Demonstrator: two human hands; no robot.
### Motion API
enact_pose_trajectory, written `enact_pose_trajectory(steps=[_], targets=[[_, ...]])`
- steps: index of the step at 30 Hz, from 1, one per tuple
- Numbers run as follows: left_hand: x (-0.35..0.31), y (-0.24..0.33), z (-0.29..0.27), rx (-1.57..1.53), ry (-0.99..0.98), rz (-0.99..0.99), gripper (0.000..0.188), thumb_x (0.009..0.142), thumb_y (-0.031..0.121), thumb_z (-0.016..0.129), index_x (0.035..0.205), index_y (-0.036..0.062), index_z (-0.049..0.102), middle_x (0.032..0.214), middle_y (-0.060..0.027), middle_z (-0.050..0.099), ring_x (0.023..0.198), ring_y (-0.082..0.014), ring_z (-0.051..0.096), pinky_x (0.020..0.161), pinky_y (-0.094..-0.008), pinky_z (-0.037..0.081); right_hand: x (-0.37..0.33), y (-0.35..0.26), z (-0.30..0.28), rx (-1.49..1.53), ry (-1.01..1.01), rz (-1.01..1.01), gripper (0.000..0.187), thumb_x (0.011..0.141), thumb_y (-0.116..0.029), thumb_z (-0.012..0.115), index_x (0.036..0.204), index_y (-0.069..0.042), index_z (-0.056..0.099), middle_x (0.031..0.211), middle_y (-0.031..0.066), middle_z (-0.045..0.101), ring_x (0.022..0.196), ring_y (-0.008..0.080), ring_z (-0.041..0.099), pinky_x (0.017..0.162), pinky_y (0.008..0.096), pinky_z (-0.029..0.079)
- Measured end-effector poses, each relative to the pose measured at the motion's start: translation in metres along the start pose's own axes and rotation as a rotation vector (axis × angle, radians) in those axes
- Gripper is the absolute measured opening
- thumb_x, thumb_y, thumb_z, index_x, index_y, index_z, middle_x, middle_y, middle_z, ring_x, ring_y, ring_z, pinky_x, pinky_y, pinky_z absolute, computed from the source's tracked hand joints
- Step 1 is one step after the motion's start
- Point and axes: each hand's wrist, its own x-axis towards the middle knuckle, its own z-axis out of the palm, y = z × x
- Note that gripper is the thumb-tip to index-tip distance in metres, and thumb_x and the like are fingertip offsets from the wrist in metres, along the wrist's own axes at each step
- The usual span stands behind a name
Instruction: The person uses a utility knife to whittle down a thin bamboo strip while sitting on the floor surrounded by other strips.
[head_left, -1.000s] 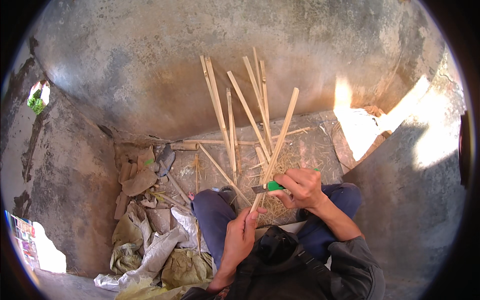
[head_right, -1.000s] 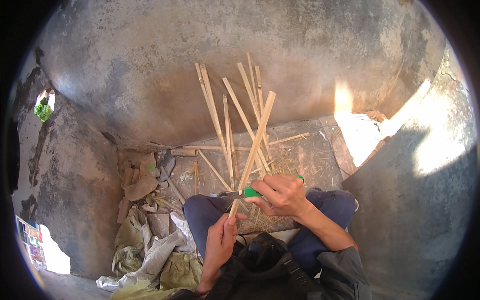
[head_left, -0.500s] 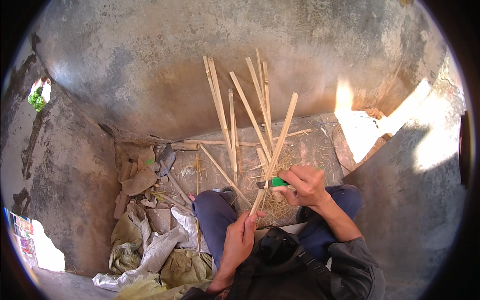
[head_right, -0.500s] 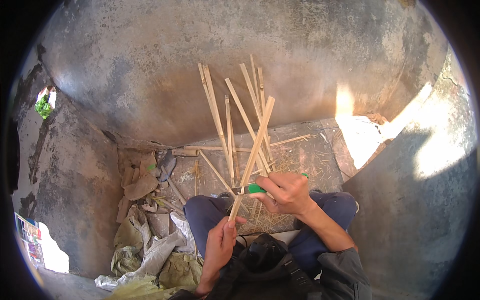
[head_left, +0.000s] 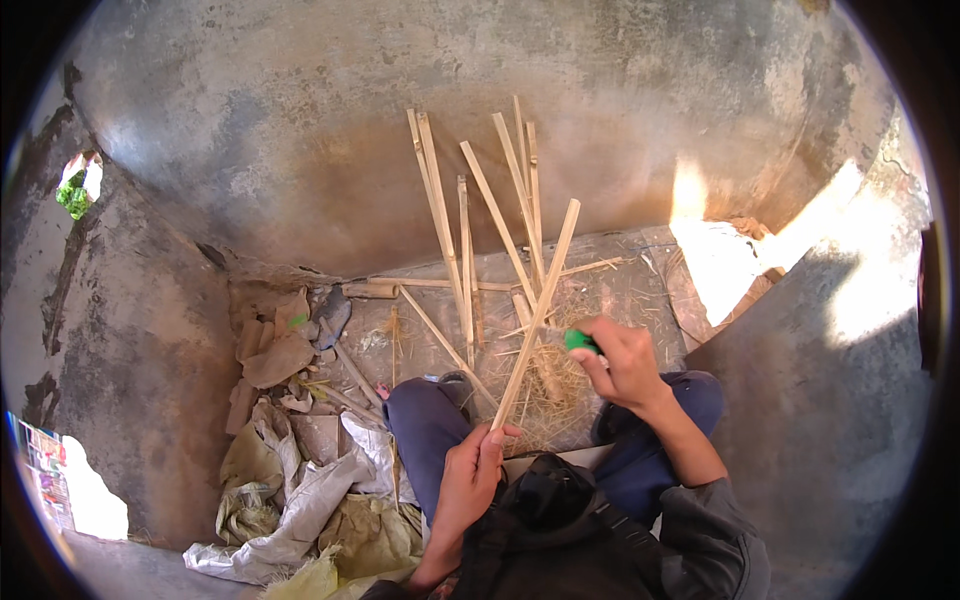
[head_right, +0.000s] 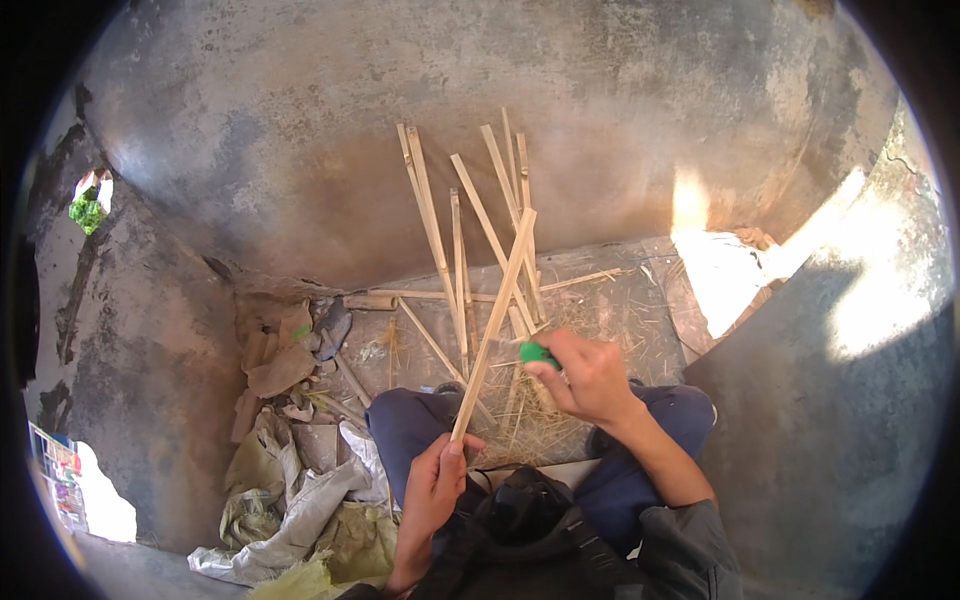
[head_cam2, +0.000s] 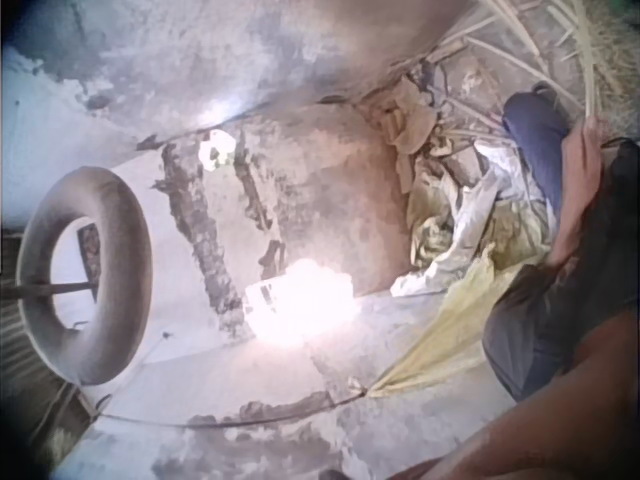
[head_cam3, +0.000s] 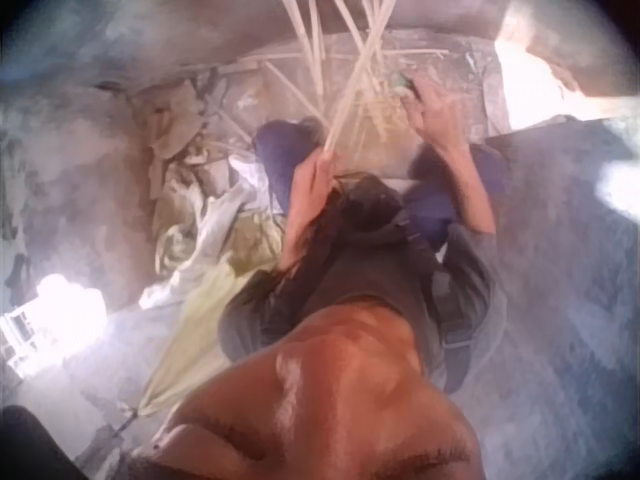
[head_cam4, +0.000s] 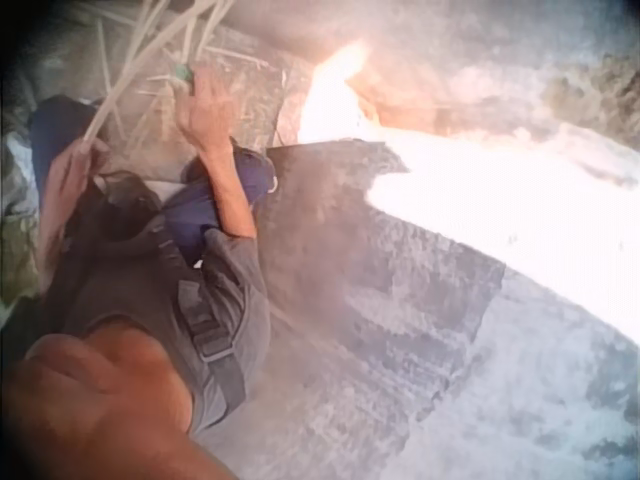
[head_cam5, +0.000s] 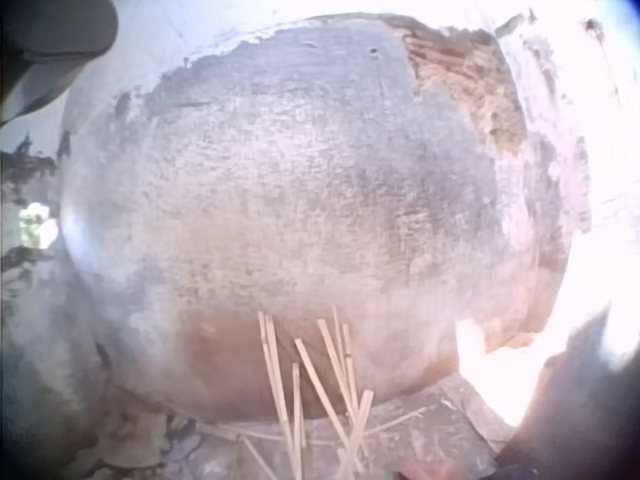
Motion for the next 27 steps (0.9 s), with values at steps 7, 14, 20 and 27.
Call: enact_pose_trajectory(steps=[7, 14, 20, 27], targets=[[0.008, 0.006, 0.013, 0.119, 0.067, 0.104, 0.024, 0.120, 0.017, 0.054, 0.125, 0.0009, 0.072, 0.072, 0.0087, 0.045, 0.062, -0.0007, 0.036, 0.054, -0.0231, 0.028, -0.008, -0.023, 0.014, -0.037, -0.092, -0.193, 0.031, 0.096, -0.038, 0.084, 0.107, -0.010, 0.075, 0.077, 0.0036, 0.063, 0.061, 0.0226, 0.068, 0.054, 0.0366, 0.052], [0.007, 0.020, 0.019, 0.288, 0.132, 0.114, 0.023, 0.118, 0.018, 0.058, 0.122, 0.0019, 0.074, 0.069, -0.0002, 0.051, 0.061, -0.0081, 0.045, 0.056, -0.0302, 0.035, -0.004, -0.022, 0.010, -0.085, -0.030, -0.180, 0.030, 0.095, -0.039, 0.085, 0.103, -0.012, 0.076, 0.073, 0.0024, 0.059, 0.058, 0.0222, 0.066, 0.053, 0.0369, 0.050], [0.003, 0.025, 0.018, 0.301, 0.111, 0.072, 0.023, 0.117, 0.019, 0.059, 0.121, 0.0025, 0.076, 0.070, -0.0063, 0.057, 0.061, -0.0135, 0.050, 0.058, -0.0334, 0.041, -0.001, -0.012, 0.000, -0.168, 0.026, -0.130, 0.030, 0.098, -0.038, 0.083, 0.103, -0.010, 0.076, 0.076, 0.0045, 0.066, 0.061, 0.0232, 0.070, 0.054, 0.0376, 0.052], [-0.017, 0.005, 0.011, 0.291, 0.036, 0.065, 0.023, 0.118, 0.017, 0.058, 0.119, 0.0022, 0.076, 0.067, 0.0058, 0.050, 0.060, -0.0022, 0.043, 0.054, -0.0253, 0.032, 0.022, 0.036, -0.044, -0.181, 0.357, 0.154, 0.021, 0.105, -0.024, 0.078, 0.105, -0.003, 0.075, 0.086, 0.0118, 0.076, 0.067, 0.0306, 0.074, 0.056, 0.0377, 0.054]])
